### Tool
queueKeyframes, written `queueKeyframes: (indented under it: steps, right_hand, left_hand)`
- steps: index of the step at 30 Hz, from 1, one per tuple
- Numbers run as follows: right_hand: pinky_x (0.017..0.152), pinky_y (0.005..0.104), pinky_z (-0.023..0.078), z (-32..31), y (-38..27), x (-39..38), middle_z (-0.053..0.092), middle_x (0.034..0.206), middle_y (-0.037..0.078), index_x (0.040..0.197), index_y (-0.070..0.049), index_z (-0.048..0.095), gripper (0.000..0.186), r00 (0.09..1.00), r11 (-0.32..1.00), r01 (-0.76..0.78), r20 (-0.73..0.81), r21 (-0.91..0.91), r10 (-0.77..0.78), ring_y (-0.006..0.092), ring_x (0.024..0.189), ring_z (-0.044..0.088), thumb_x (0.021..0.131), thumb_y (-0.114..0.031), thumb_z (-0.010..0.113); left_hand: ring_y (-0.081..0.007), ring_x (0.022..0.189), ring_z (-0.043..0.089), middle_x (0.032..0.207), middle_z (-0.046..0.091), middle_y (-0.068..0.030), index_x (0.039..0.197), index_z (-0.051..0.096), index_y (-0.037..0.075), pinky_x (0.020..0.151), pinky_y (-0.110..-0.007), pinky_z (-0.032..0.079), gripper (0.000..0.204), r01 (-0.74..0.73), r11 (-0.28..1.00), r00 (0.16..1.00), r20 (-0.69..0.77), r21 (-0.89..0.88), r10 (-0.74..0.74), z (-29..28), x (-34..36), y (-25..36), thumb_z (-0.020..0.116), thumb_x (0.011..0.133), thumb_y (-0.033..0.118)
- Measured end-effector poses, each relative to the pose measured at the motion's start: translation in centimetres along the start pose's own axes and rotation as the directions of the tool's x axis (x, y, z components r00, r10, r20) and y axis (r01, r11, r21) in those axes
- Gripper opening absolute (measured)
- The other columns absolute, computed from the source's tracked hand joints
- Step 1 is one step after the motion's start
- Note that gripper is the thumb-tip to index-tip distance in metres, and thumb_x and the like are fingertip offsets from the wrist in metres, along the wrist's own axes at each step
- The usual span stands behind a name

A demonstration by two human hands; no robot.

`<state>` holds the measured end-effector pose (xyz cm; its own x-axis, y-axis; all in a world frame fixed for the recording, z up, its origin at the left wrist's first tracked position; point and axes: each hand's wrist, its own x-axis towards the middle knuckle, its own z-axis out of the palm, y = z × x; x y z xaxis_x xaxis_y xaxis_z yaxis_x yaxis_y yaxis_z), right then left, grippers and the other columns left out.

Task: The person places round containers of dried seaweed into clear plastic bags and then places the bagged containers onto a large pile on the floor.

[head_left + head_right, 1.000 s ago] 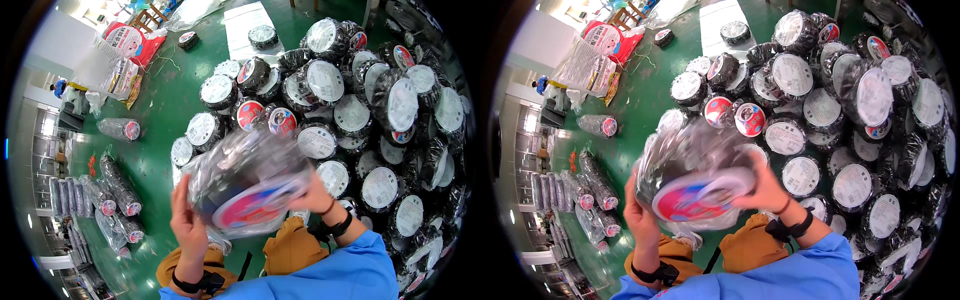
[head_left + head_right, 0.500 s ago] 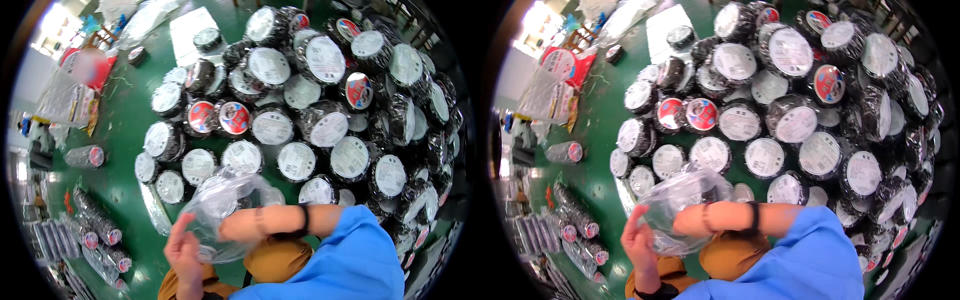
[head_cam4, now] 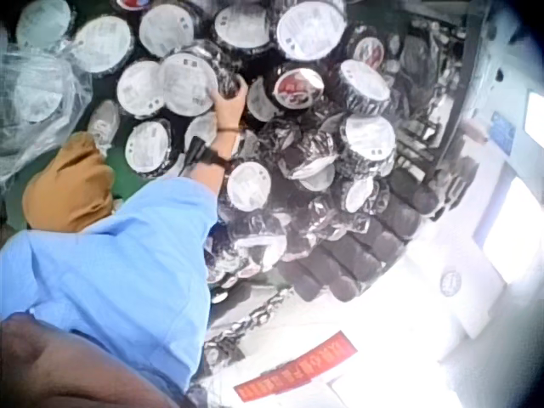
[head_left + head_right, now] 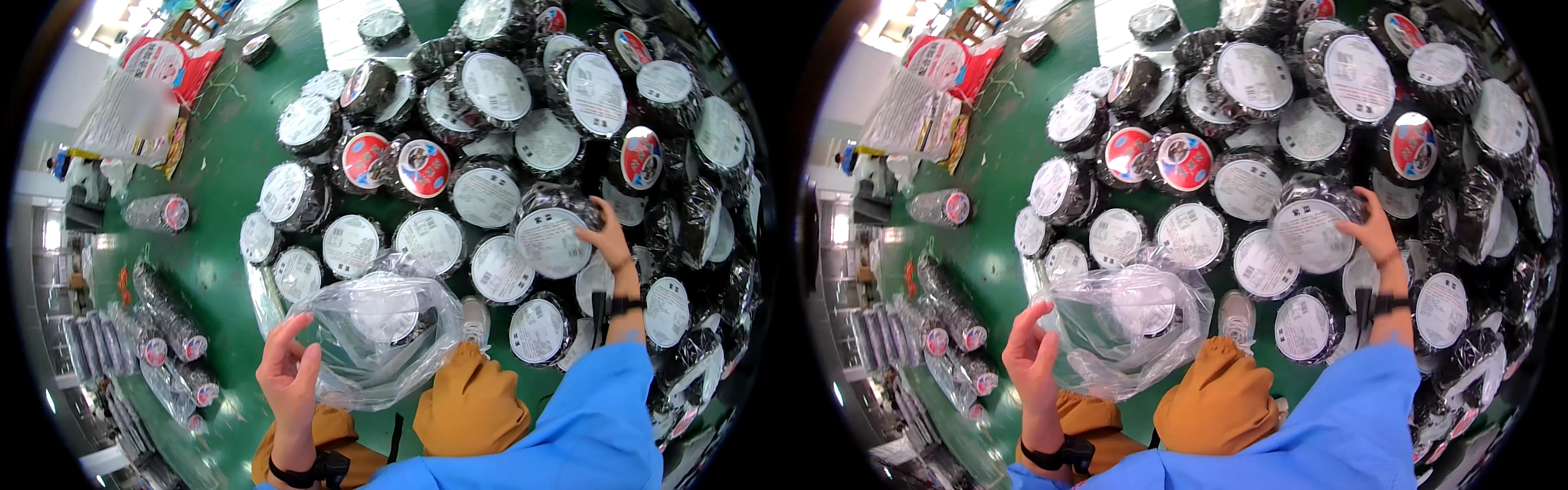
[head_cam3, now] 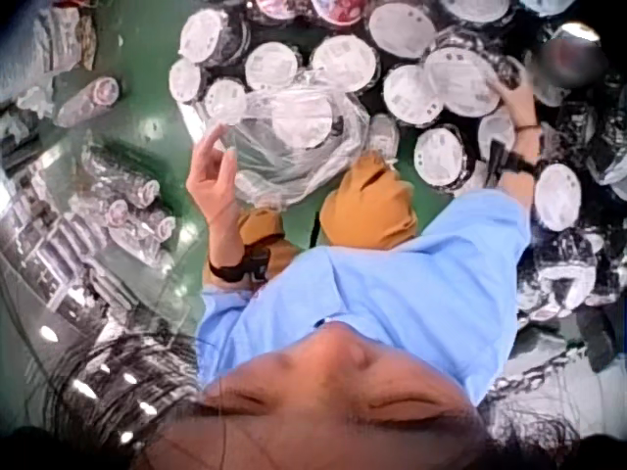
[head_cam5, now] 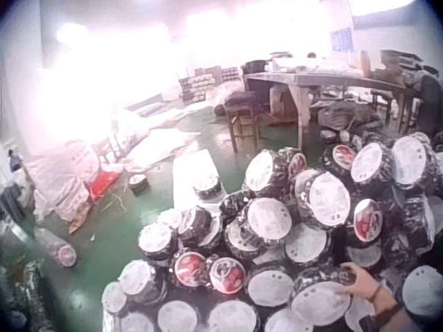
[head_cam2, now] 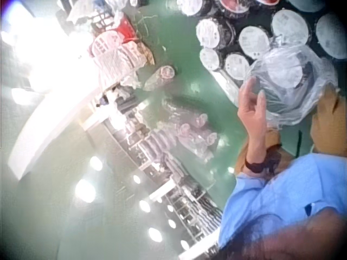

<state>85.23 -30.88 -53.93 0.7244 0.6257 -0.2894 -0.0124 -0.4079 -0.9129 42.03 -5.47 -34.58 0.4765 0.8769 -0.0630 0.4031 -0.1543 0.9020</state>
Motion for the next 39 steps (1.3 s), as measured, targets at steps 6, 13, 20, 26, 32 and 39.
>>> queueKeyframes:
  steps: [6, 13, 20, 26, 32, 39]
  right_hand:
    - [0.095, 0.0373, 0.042, 15.4, -8.0, -13.7, 0.038, 0.134, 0.013, 0.134, -0.001, 0.035, 0.092, 0.940, 0.934, 0.320, -0.173, 0.160, -0.293, 0.0247, 0.117, 0.046, 0.060, -0.019, 0.085]
    - [0.074, 0.0412, 0.050, 23.7, -17.6, -12.0, 0.057, 0.097, 0.013, 0.122, -0.009, 0.053, 0.042, 0.559, 0.529, 0.778, 0.757, -0.338, -0.338, 0.0284, 0.088, 0.059, 0.081, -0.018, 0.057]
    - [0.077, 0.0295, 0.049, 13.8, -19.7, -5.0, 0.065, 0.099, 0.013, 0.099, 0.001, 0.062, 0.020, 0.726, 0.842, 0.538, 0.536, -0.052, -0.431, 0.0188, 0.086, 0.063, 0.082, -0.010, 0.061]
    - [0.105, 0.0350, 0.033, 13.0, 11.5, 10.0, 0.037, 0.140, 0.024, 0.138, 0.007, 0.026, 0.105, 0.998, 0.997, -0.068, -0.009, -0.040, 0.068, 0.0313, 0.129, 0.039, 0.062, -0.035, 0.084]
    - [0.105, 0.0352, 0.034, 15.7, 12.0, 10.8, 0.040, 0.135, 0.022, 0.139, 0.004, 0.023, 0.112, 0.984, 0.975, 0.056, -0.179, 0.213, -0.017, 0.0291, 0.126, 0.040, 0.055, -0.029, 0.089]
    - [0.102, 0.0383, 0.037, 16.5, -6.2, -9.1, 0.042, 0.133, 0.017, 0.141, -0.002, 0.025, 0.090, 0.881, 0.912, 0.401, -0.306, 0.080, -0.361, 0.0287, 0.124, 0.042, 0.068, -0.009, 0.078]
  left_hand:
    - [-0.0024, 0.061, 0.043, 0.124, 0.055, -0.0109, 0.131, 0.047, 0.000, 0.058, -0.016, 0.040, 0.050, 0.050, 0.999, 0.997, 0.058, -0.012, -0.049, 2.0, 0.6, 1.7, 0.044, 0.083, -0.011]
    - [-0.0037, 0.059, 0.042, 0.109, 0.055, -0.0094, 0.136, 0.037, -0.008, 0.053, -0.017, 0.034, 0.056, -0.201, 0.979, 0.862, 0.472, -0.016, 0.185, 3.7, -3.9, 8.1, 0.046, 0.081, -0.007]
    - [-0.0019, 0.054, 0.039, 0.122, 0.057, -0.0163, 0.136, 0.037, -0.008, 0.047, -0.016, 0.030, 0.059, 0.042, 0.993, 0.999, 0.033, -0.109, -0.039, -1.7, -2.9, 3.9, 0.051, 0.078, -0.005]
    - [-0.0028, 0.053, 0.039, 0.127, 0.055, -0.0179, 0.135, 0.039, -0.008, 0.042, -0.017, 0.027, 0.061, -0.038, 0.989, 0.998, -0.048, -0.146, 0.032, -3.6, -2.1, 3.0, 0.051, 0.076, -0.006]
    - [-0.0038, 0.051, 0.039, 0.126, 0.056, -0.0153, 0.135, 0.038, -0.008, 0.041, -0.016, 0.028, 0.061, -0.052, 0.983, 0.999, 0.002, -0.178, 0.053, -2.9, -1.0, 2.9, 0.051, 0.075, -0.006]
    - [-0.0013, 0.052, 0.035, 0.090, 0.060, -0.0031, 0.138, 0.038, -0.003, 0.047, -0.016, 0.029, 0.063, 0.125, 0.989, 0.983, 0.145, -0.074, -0.114, -1.1, -0.3, 6.4, 0.044, 0.076, -0.008]
